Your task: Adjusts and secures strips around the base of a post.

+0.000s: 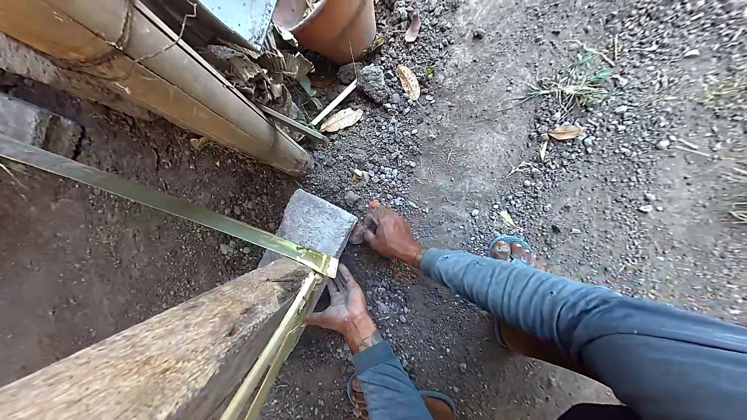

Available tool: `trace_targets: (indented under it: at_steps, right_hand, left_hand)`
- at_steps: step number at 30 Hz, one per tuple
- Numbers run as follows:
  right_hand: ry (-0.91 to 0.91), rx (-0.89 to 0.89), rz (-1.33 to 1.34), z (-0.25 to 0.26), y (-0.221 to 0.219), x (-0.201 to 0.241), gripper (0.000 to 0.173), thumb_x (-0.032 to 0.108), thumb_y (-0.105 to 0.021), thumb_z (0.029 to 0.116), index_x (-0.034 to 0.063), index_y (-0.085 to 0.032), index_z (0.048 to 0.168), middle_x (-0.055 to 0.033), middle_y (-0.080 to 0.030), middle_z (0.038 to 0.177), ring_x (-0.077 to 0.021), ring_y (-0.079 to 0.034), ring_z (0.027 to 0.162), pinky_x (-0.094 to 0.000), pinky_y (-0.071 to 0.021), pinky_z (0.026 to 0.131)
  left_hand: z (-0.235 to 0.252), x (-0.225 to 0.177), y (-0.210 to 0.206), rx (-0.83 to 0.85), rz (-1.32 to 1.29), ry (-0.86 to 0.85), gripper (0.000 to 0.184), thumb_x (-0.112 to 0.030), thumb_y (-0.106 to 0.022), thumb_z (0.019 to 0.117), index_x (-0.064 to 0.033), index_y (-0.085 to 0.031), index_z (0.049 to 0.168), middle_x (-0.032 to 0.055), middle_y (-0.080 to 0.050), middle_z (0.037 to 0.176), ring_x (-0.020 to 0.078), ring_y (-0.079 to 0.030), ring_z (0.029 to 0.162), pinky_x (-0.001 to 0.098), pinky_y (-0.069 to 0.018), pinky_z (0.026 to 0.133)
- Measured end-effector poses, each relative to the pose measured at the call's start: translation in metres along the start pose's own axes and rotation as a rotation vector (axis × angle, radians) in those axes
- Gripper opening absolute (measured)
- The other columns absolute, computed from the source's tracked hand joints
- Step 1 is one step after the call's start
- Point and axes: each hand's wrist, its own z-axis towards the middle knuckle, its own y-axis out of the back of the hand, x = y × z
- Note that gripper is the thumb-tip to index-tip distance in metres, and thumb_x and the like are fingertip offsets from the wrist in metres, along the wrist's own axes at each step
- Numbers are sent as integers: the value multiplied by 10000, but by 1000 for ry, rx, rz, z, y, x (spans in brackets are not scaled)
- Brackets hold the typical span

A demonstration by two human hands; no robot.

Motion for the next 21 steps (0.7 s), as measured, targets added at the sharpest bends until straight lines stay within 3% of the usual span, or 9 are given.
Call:
trace_targets:
  at_steps: [3, 6, 9, 11, 16, 21]
  right_hand:
    - [246, -320, -21, 48, 13, -29, 476, 315, -617, 916, 31, -666, 1294, -212, -624, 1332, -382, -579, 1275, -544, -488, 1048]
    - [294, -315, -153, 106, 29, -36, 692, 520, -465, 1016, 73, -453, 1544, -152, -411, 1615, -338, -365, 1507, -530, -283, 1240]
    - [327, -296, -212, 129, 16, -34, 749, 561, -390, 1023, 102, -340, 1613, -107, -300, 1687, -315, -210, 1579, -535, -180, 1276]
    - [345, -286, -181, 110, 3, -37, 717, 520, -420, 1022, 109, -360, 1607, -104, -327, 1675, -318, -245, 1568, -521, -210, 1274]
    - [241, -203, -3, 26, -29, -40, 593, 442, -473, 1036, 113, -484, 1529, -147, -515, 1523, -336, -505, 1396, -544, -429, 1140]
    - [48, 144, 121, -48, -56, -15, 713, 556, -442, 1027, 43, -473, 1522, -198, -496, 1531, -334, -475, 1427, -507, -379, 1188]
  left_hand:
    - [1, 0, 1, 12, 15, -11, 1123, -957, -122, 815, -209, -83, 1652, 94, -173, 1715, 256, -248, 1569, 429, -322, 1244]
    - [0, 2, 2, 25, 10, -12, 1141, -963, -118, 808, -200, -67, 1654, 94, -159, 1719, 258, -233, 1574, 423, -313, 1249]
    - [2, 1, 3, 29, 16, -7, 1157, -967, -113, 799, -187, -71, 1653, 99, -168, 1716, 255, -241, 1571, 407, -318, 1246]
    - [2, 1, 4, 33, 14, -5, 1158, -969, -106, 797, -193, -59, 1655, 93, -151, 1720, 252, -224, 1576, 411, -304, 1253]
    - [1, 1, 3, 18, 9, 3, 1150, -962, -111, 808, -182, -82, 1651, 97, -185, 1712, 245, -249, 1569, 400, -329, 1241]
    - [2, 2, 4, 63, 13, 12, 1156, -966, -83, 799, -186, -51, 1653, 89, -126, 1725, 241, -196, 1584, 389, -282, 1263]
